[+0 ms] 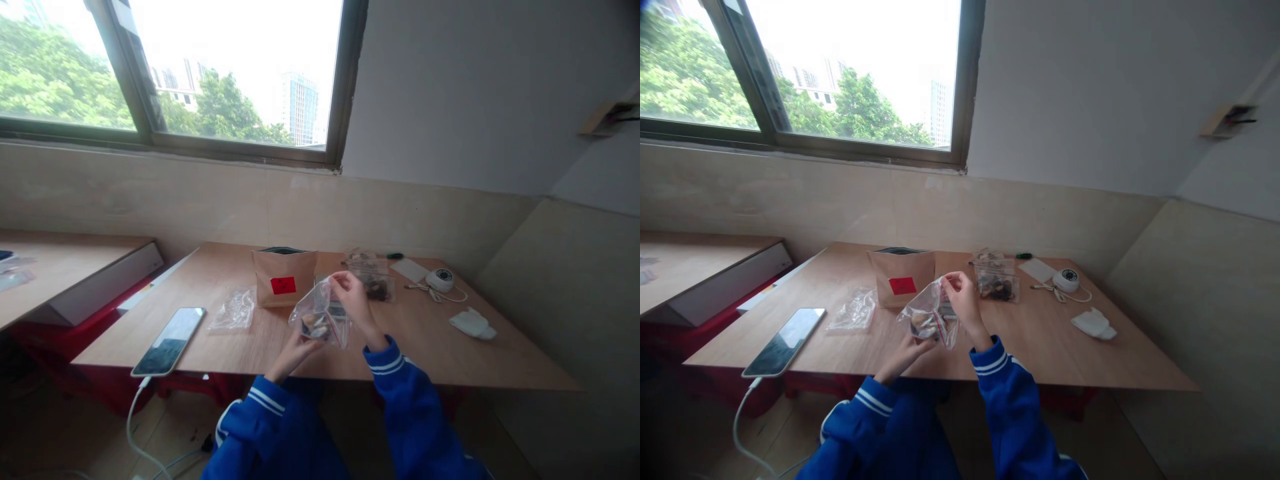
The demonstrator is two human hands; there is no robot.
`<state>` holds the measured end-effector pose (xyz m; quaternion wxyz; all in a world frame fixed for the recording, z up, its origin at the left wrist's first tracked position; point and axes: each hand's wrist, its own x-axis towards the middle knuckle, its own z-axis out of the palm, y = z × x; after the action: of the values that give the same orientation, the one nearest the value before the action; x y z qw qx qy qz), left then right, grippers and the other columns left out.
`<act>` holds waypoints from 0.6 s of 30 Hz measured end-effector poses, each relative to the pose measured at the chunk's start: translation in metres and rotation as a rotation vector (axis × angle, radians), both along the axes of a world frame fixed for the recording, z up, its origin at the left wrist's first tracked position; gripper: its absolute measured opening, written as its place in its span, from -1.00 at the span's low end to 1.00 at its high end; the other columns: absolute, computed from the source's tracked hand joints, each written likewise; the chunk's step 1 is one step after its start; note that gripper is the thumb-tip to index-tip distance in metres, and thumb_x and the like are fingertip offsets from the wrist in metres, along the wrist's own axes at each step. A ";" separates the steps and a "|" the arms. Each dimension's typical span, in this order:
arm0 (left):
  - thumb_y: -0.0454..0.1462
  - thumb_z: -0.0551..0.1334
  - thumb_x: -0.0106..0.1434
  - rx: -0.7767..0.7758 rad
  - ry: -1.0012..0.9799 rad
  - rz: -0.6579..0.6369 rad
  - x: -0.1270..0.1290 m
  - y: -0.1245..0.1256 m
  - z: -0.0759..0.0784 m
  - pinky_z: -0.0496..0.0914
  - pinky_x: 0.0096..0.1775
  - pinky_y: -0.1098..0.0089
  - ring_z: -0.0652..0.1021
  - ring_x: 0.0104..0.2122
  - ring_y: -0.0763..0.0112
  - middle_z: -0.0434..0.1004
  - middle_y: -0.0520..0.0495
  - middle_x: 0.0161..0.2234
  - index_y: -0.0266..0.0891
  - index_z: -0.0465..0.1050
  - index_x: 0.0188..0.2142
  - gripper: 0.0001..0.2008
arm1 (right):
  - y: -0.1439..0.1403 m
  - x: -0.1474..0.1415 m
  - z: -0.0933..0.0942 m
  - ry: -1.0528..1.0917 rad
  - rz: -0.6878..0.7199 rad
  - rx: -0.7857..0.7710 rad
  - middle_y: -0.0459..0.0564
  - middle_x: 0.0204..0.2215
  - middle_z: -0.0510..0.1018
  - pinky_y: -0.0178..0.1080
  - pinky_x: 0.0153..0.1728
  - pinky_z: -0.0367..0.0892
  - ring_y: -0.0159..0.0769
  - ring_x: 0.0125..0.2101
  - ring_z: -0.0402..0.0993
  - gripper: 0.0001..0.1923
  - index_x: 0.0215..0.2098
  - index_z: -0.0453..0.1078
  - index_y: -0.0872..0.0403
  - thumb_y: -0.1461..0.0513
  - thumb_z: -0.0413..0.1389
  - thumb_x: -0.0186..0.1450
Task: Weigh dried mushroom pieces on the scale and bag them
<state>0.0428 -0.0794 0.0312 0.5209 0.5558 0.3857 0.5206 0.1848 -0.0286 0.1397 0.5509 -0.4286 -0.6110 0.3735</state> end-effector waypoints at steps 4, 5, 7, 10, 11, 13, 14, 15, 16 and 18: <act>-0.19 0.18 0.15 0.008 0.161 0.174 -0.003 0.022 -0.006 0.37 -0.01 0.18 0.46 -0.02 0.16 0.48 -0.17 -0.03 -0.23 0.37 0.00 -0.59 | -0.003 -0.006 -0.008 -0.237 -0.202 0.287 0.03 -0.28 0.47 -0.19 -0.25 0.39 -0.26 -0.30 0.43 -0.80 -0.25 0.30 0.07 0.18 0.13 0.18; -0.21 0.16 0.15 -0.019 0.215 0.199 -0.005 0.027 -0.007 0.39 -0.05 0.19 0.47 -0.04 0.16 0.49 -0.17 -0.04 -0.23 0.40 -0.03 -0.62 | -0.005 -0.006 -0.008 -0.289 -0.179 0.336 0.02 -0.29 0.46 -0.20 -0.23 0.37 -0.27 -0.30 0.42 -0.87 -0.28 0.31 0.07 0.21 0.10 0.20; -0.25 0.16 0.12 -0.049 0.307 0.246 -0.011 0.032 -0.010 0.40 -0.06 0.19 0.47 -0.04 0.16 0.50 -0.14 -0.05 -0.21 0.43 -0.07 -0.65 | -0.010 -0.005 -0.008 -0.368 -0.015 0.368 -0.01 -0.34 0.46 -0.24 -0.23 0.36 -0.30 -0.31 0.42 -0.93 -0.32 0.34 0.06 0.27 0.02 0.25; -0.29 0.18 0.09 -0.043 0.378 0.320 -0.019 0.034 -0.016 0.37 -0.02 0.19 0.46 -0.01 0.16 0.51 -0.10 -0.05 -0.18 0.45 -0.11 -0.66 | -0.008 -0.006 -0.012 -0.490 0.264 0.328 -0.03 -0.30 0.50 -0.26 -0.18 0.35 -0.32 -0.25 0.45 -0.81 -0.29 0.41 0.06 0.36 -0.03 0.26; -0.29 0.18 0.09 -0.032 0.394 0.327 -0.021 0.033 -0.018 0.36 -0.01 0.20 0.45 -0.01 0.16 0.51 -0.11 -0.05 -0.19 0.45 -0.12 -0.68 | -0.006 -0.007 -0.014 -0.538 0.335 0.304 -0.02 -0.27 0.51 -0.26 -0.15 0.34 -0.32 -0.23 0.45 -0.78 -0.25 0.42 0.07 0.39 -0.02 0.23; -0.27 0.17 0.11 0.007 0.421 0.308 -0.023 0.032 -0.021 0.34 0.02 0.20 0.44 0.01 0.17 0.50 -0.12 -0.05 -0.20 0.46 -0.14 -0.70 | 0.003 -0.010 -0.021 -0.613 0.481 0.250 -0.01 -0.24 0.52 -0.28 -0.16 0.35 -0.31 -0.23 0.46 -0.72 -0.19 0.43 0.09 0.43 0.02 0.18; -0.27 0.16 0.11 0.030 0.427 0.288 -0.023 0.032 -0.021 0.33 0.04 0.20 0.44 0.01 0.18 0.49 -0.12 -0.04 -0.20 0.45 -0.14 -0.70 | 0.008 -0.012 -0.024 -0.631 0.558 0.230 -0.01 -0.23 0.53 -0.29 -0.18 0.36 -0.31 -0.24 0.47 -0.69 -0.15 0.43 0.10 0.43 0.05 0.16; -0.26 0.16 0.11 0.050 0.429 0.269 -0.024 0.032 -0.022 0.32 0.05 0.20 0.44 0.01 0.19 0.48 -0.11 -0.03 -0.20 0.44 -0.13 -0.70 | 0.014 -0.014 -0.026 -0.637 0.631 0.214 -0.01 -0.21 0.54 -0.30 -0.18 0.37 -0.31 -0.23 0.48 -0.65 -0.11 0.42 0.10 0.42 0.08 0.14; -0.25 0.17 0.11 0.069 0.428 0.259 -0.024 0.032 -0.023 0.32 0.05 0.19 0.44 0.01 0.20 0.47 -0.11 -0.03 -0.19 0.43 -0.12 -0.69 | 0.019 -0.016 -0.028 -0.635 0.692 0.200 -0.01 -0.18 0.54 -0.30 -0.18 0.37 -0.30 -0.22 0.48 -0.61 -0.06 0.40 0.09 0.40 0.12 0.12; -0.26 0.19 0.09 0.098 0.425 0.278 -0.024 0.032 -0.024 0.33 0.05 0.17 0.46 -0.03 0.20 0.49 -0.12 -0.06 -0.20 0.42 -0.13 -0.69 | 0.027 -0.020 -0.028 -0.636 0.781 0.162 0.00 -0.10 0.53 -0.28 -0.12 0.36 -0.26 -0.14 0.46 -0.49 0.02 0.35 0.07 0.34 0.20 0.08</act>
<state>0.0191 -0.0469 0.0070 0.3241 0.6190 0.5335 0.4767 0.1650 -0.0013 0.1116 0.1887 -0.2166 -0.8900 0.3540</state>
